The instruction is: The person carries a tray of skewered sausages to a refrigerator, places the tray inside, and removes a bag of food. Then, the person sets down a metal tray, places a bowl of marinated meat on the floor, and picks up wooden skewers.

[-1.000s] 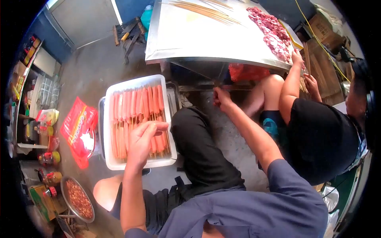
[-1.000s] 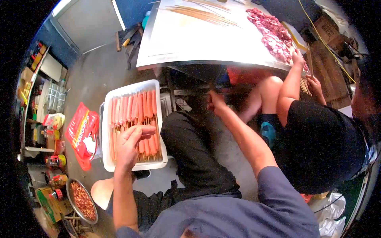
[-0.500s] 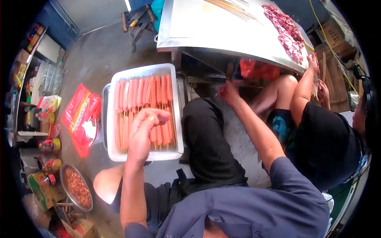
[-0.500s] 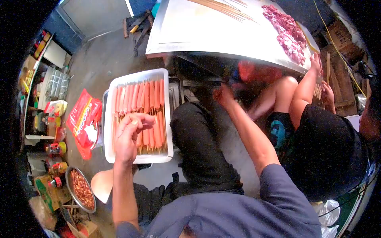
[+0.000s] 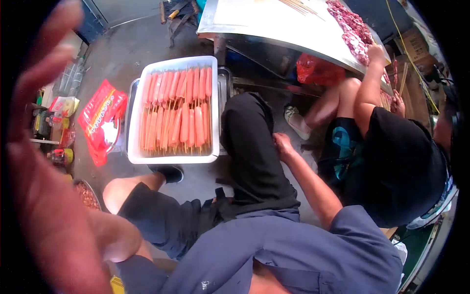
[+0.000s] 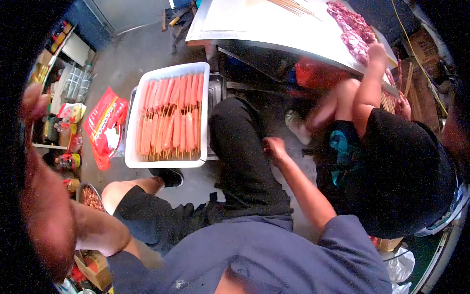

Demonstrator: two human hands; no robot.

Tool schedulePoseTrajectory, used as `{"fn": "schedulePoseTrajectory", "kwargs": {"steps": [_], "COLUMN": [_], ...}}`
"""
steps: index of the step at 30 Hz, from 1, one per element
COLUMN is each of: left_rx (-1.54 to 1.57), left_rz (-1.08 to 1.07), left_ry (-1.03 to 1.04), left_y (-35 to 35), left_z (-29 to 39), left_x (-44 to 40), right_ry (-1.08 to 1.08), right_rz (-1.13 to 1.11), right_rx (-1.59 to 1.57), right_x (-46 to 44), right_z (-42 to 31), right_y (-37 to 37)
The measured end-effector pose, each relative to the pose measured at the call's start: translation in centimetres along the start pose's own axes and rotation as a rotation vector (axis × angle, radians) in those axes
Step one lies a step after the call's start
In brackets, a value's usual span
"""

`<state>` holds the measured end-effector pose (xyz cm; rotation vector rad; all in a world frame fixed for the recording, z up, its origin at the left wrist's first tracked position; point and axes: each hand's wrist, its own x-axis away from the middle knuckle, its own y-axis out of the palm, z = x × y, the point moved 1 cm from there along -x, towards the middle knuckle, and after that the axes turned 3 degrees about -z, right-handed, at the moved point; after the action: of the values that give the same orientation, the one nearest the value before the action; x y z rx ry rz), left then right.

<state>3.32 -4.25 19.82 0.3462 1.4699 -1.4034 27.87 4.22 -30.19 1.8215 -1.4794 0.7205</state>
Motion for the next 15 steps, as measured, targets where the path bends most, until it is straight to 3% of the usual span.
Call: {"fn": "schedulePoseTrajectory", "kwargs": {"steps": [1, 4, 8, 10, 12, 13, 14, 15], "left_rx": [-0.029, -0.094, -0.129, -0.152, -0.162, -0.171, -0.188, -0.203], "left_rz": [-0.030, -0.084, -0.095, -0.090, -0.092, -0.092, -0.091, -0.089], "left_ry": [0.055, 0.162, 0.214, 0.239, 0.240, 0.251, 0.261, 0.265], "left_y": [0.2, 0.8, 1.1, 0.9, 0.7, 0.5, 0.5, 0.1], "left_z": [0.8, 2.0, 2.6, 2.6, 2.3, 2.2, 2.0, 1.7], "left_x": [-0.5, -1.3, -1.5, -1.6, -1.7, -1.7, -1.7, -1.7], "right_ry": [-0.012, -0.031, -0.033, -0.281, -0.129, -0.195, -0.334, -0.412], "right_rz": [-0.091, 0.009, -0.034, -0.008, -0.042, 0.022, -0.053, 0.125], "right_rx": [-0.040, 0.064, 0.024, 0.482, 0.261, 0.478, 0.509, 0.725], "right_x": [0.0, 0.7, -0.3, -1.7, -2.4, -0.3, -6.2, -1.8], "right_z": [0.6, 2.1, 6.1, 5.8, 7.6, 6.0, 11.5, 6.9], "right_y": [-0.4, -0.3, -1.5, -2.2, -2.3, -2.2, -6.2, -2.8]}}
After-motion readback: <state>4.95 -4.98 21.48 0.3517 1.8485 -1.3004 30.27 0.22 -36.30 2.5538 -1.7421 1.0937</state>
